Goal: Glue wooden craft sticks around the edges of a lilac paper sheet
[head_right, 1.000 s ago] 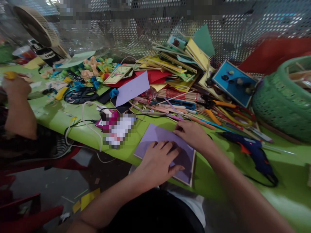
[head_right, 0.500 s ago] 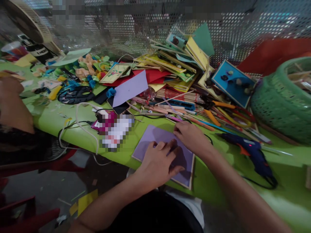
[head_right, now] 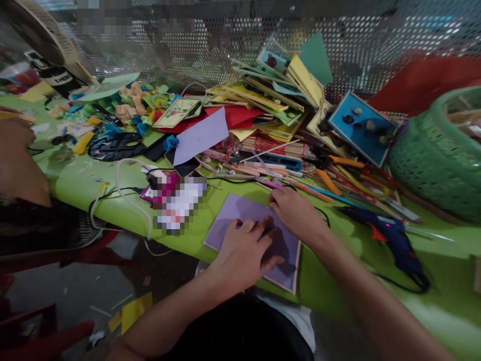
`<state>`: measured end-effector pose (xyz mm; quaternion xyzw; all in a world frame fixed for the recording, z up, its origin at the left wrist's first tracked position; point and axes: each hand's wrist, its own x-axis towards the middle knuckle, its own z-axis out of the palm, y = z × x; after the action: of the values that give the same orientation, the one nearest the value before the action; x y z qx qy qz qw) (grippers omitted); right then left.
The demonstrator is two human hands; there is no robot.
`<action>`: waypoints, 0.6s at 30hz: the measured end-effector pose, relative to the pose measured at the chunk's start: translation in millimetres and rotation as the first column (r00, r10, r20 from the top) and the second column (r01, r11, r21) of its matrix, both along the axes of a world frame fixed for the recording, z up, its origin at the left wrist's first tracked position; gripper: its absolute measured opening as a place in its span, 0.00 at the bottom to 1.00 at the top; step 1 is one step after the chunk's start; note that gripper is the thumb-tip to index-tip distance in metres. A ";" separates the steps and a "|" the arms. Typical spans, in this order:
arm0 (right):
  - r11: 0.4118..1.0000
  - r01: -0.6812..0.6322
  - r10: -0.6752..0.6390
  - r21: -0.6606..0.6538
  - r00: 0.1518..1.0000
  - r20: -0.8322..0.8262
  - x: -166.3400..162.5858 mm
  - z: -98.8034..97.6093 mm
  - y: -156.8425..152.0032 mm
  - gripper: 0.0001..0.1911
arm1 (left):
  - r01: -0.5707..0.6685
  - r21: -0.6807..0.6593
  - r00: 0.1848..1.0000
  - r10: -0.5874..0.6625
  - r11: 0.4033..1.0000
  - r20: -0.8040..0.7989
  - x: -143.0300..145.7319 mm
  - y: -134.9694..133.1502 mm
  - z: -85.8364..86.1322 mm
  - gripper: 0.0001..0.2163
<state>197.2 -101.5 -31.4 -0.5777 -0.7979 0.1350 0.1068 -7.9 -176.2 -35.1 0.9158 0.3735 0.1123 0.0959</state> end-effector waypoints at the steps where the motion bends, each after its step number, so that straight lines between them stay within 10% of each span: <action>1: 1.000 0.000 0.000 -0.002 1.000 -0.003 1.0 -0.1 1.2 0.10 | -0.004 0.002 1.000 0.004 1.000 -0.001 0.0 -0.1 0.3 0.25; 18: 0.999 -0.015 0.014 -0.037 1.000 -0.013 3.3 1.7 4.9 0.09 | -0.005 0.003 1.000 0.005 1.000 0.003 -0.6 0.5 1.3 0.23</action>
<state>200.5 -96.6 -29.7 -0.5729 -0.7988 0.1541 0.1000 -8.5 -175.7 -33.8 0.9149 0.3753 0.1145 0.0948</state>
